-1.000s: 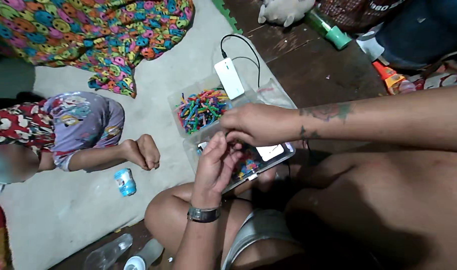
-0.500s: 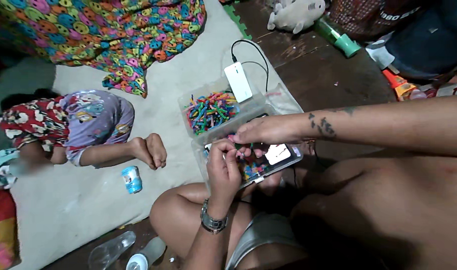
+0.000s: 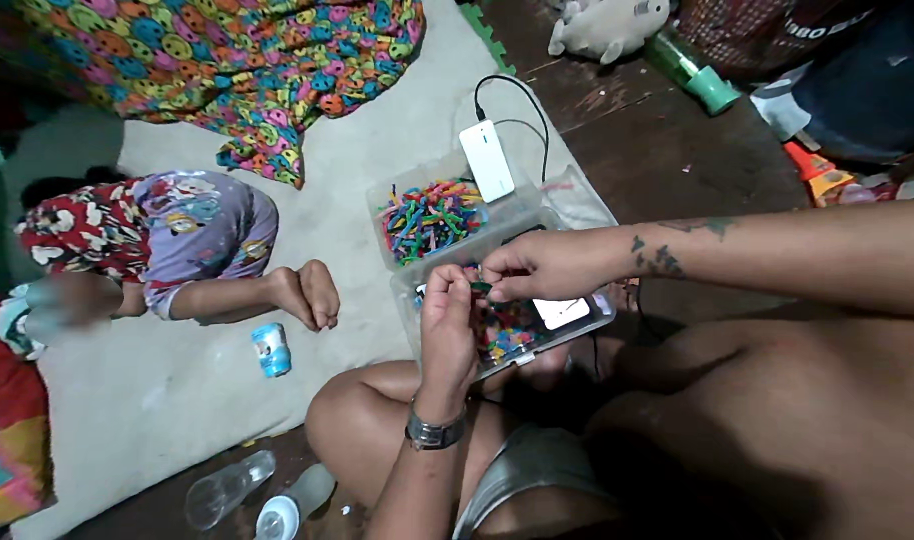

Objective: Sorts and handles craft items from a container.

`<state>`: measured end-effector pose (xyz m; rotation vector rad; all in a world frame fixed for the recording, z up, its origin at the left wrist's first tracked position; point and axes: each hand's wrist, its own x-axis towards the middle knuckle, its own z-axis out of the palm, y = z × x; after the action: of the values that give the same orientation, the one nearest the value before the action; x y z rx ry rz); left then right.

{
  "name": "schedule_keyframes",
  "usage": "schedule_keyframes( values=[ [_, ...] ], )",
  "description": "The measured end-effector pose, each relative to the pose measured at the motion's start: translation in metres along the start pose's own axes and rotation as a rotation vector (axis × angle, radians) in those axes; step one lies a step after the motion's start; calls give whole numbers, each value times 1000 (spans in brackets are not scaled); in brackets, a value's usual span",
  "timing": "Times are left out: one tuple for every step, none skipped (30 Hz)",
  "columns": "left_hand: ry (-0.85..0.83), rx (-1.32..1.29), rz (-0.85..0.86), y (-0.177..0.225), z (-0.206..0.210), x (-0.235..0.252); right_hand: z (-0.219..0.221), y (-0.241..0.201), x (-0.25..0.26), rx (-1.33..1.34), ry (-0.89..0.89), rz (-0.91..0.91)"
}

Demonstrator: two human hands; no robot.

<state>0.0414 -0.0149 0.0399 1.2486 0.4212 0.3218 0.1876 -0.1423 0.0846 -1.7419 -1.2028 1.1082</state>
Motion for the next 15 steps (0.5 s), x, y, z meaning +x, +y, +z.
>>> schedule_keyframes(
  values=[
    [-15, 54, 77, -2, -1, 0, 0, 0, 0, 25, 12, 5],
    [-31, 115, 165, -4, -3, 0, 1, 1, 1, 54, 43, 2],
    [-36, 172, 251, -7, -4, 1, 1, 0, 1, 89, 76, 20],
    [-29, 211, 318, -8, -5, 1, 3, 0, 2, 124, 112, 47],
    [-15, 247, 360, -9, -4, 1, 4, -1, 3, 166, 131, 85],
    [-1, 279, 390, -10, -2, 1, 5, -3, 4, 207, 130, 124],
    [10, 309, 414, -11, -1, 0, 6, -4, 4, 235, 117, 155],
    [17, 335, 433, -12, 0, 0, 7, -5, 5, 248, 97, 179],
    [19, 354, 443, -13, 0, 0, 7, -7, 5, 250, 75, 198],
    [15, 361, 446, -13, -2, 1, 6, -8, 5, 245, 49, 216],
    [6, 355, 440, -14, -5, 2, 5, -10, 5, 232, 27, 226],
    [-2, 339, 427, -14, -7, 3, 3, -10, 5, 217, 12, 228],
    [-10, 319, 412, -14, -9, 3, 2, -11, 5, 203, 2, 226],
    [-12, 297, 397, -14, -10, 4, 2, -11, 5, 191, 0, 218],
    [-9, 278, 383, -14, -10, 4, 1, -10, 5, 184, 3, 205]
  ],
)
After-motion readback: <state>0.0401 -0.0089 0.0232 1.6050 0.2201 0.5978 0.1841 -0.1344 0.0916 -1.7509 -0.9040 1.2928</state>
